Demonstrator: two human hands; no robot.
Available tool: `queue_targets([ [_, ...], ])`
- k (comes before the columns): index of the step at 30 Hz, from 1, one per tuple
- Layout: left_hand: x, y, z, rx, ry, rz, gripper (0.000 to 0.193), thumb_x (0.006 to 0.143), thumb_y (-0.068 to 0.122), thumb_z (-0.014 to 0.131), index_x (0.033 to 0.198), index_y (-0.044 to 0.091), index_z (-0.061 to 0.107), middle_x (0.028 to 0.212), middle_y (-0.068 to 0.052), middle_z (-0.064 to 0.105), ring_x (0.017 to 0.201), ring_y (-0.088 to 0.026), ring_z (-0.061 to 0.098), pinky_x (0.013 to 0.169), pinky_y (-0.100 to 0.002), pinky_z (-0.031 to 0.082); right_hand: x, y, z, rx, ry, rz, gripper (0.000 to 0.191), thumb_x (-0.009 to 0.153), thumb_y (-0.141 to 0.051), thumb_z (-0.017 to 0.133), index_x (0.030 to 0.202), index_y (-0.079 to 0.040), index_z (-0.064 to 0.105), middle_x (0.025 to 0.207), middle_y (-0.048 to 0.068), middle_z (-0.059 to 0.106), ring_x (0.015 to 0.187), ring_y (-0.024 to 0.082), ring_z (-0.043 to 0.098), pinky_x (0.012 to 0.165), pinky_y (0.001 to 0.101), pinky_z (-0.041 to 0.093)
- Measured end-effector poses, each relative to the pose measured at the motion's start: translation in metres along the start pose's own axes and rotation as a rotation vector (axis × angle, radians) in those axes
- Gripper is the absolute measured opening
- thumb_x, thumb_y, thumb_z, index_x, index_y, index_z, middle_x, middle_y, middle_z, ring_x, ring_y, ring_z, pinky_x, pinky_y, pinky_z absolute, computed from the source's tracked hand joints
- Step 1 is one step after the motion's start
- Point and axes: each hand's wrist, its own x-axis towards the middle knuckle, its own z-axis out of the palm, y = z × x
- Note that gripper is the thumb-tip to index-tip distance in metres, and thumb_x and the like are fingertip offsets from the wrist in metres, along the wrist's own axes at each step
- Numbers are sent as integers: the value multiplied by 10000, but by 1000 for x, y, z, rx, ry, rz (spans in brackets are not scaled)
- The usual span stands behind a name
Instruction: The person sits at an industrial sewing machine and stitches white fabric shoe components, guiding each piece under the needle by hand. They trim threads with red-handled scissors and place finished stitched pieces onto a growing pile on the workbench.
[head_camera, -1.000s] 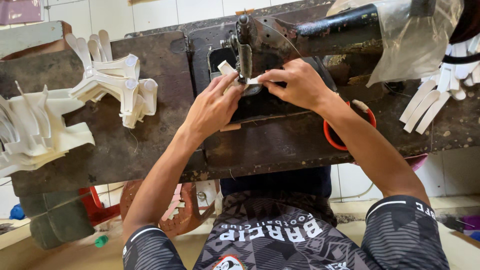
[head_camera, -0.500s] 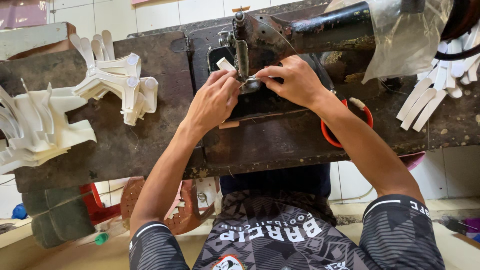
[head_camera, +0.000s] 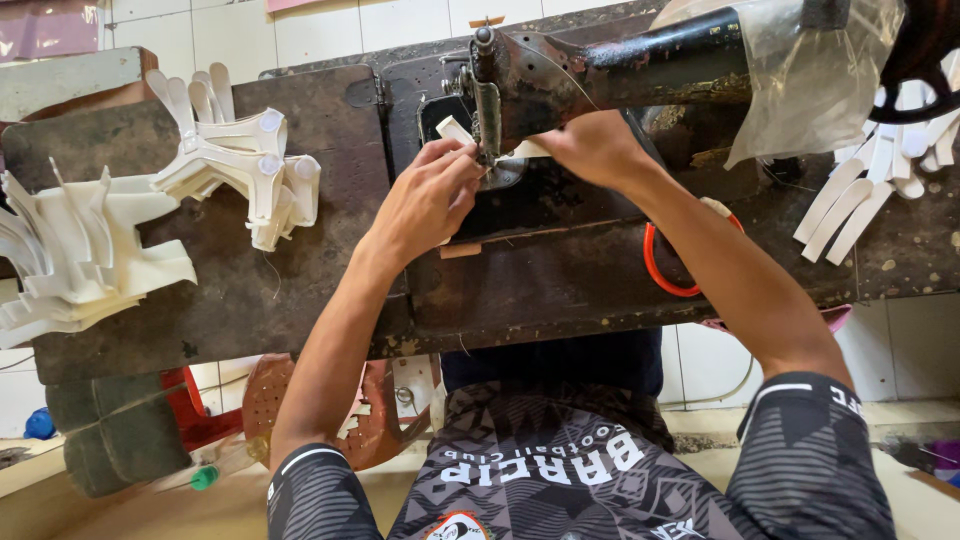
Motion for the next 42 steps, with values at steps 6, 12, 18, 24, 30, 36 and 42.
queue_targets([
  [6, 5, 6, -9, 133, 127, -29, 222, 909, 132, 758, 1068, 29, 643, 1123, -124, 703, 1123, -351, 621, 961, -495, 470, 18, -12, -8, 890, 368, -867, 622, 1030, 28, 713, 1551, -35, 380, 1504, 67, 498, 1341, 116, 527, 1156, 302, 473],
  [12, -8, 30, 11, 116, 137, -80, 279, 918, 183, 812, 1076, 11, 660, 992, -105, 669, 947, -311, 628, 830, -438, 498, 1, -32, -23, 1237, 126, -1011, 773, 1002, 42, 803, 1625, -99, 369, 1390, 0, 624, 1161, 88, 626, 1020, 245, 546],
  [18, -13, 23, 8, 63, 150, -33, 197, 921, 106, 775, 1094, 31, 715, 1005, -102, 663, 972, -319, 625, 851, -431, 512, -3, -35, -26, 1496, -68, -999, 771, 959, -18, 826, 1583, -141, 390, 1410, 20, 635, 1272, 109, 621, 1108, 274, 534],
  [24, -13, 20, 7, 78, 117, -39, 180, 918, 82, 762, 1087, 49, 710, 1025, -117, 648, 979, -341, 615, 864, -437, 514, 6, -8, -1, 726, 375, -798, 578, 1012, 42, 742, 1519, -22, 472, 1442, 65, 613, 1315, 161, 552, 1178, 338, 427],
  [30, -10, 19, 8, 51, 133, -47, 212, 915, 36, 736, 1122, 30, 692, 1029, -134, 633, 963, -349, 610, 871, -441, 525, 20, 8, 22, 1171, 166, -760, 480, 1041, -3, 705, 1478, -50, 514, 1409, -10, 625, 1311, 114, 565, 1164, 317, 464],
  [36, -6, 21, 13, 93, 174, -44, 195, 942, 31, 741, 1128, 28, 680, 1015, -130, 627, 948, -343, 608, 851, -432, 530, 18, 9, 24, 1006, 265, -648, 394, 1030, -31, 722, 1399, -51, 587, 1335, 8, 671, 1239, 127, 601, 1098, 327, 487],
  [42, -6, 18, 17, 143, 174, -46, 168, 934, 17, 740, 1081, 27, 661, 1039, -126, 621, 955, -336, 617, 862, -430, 536, 14, 8, 20, 943, 233, -533, 229, 1043, -105, 743, 1261, -57, 694, 1132, -16, 695, 1046, 121, 602, 921, 324, 533],
])
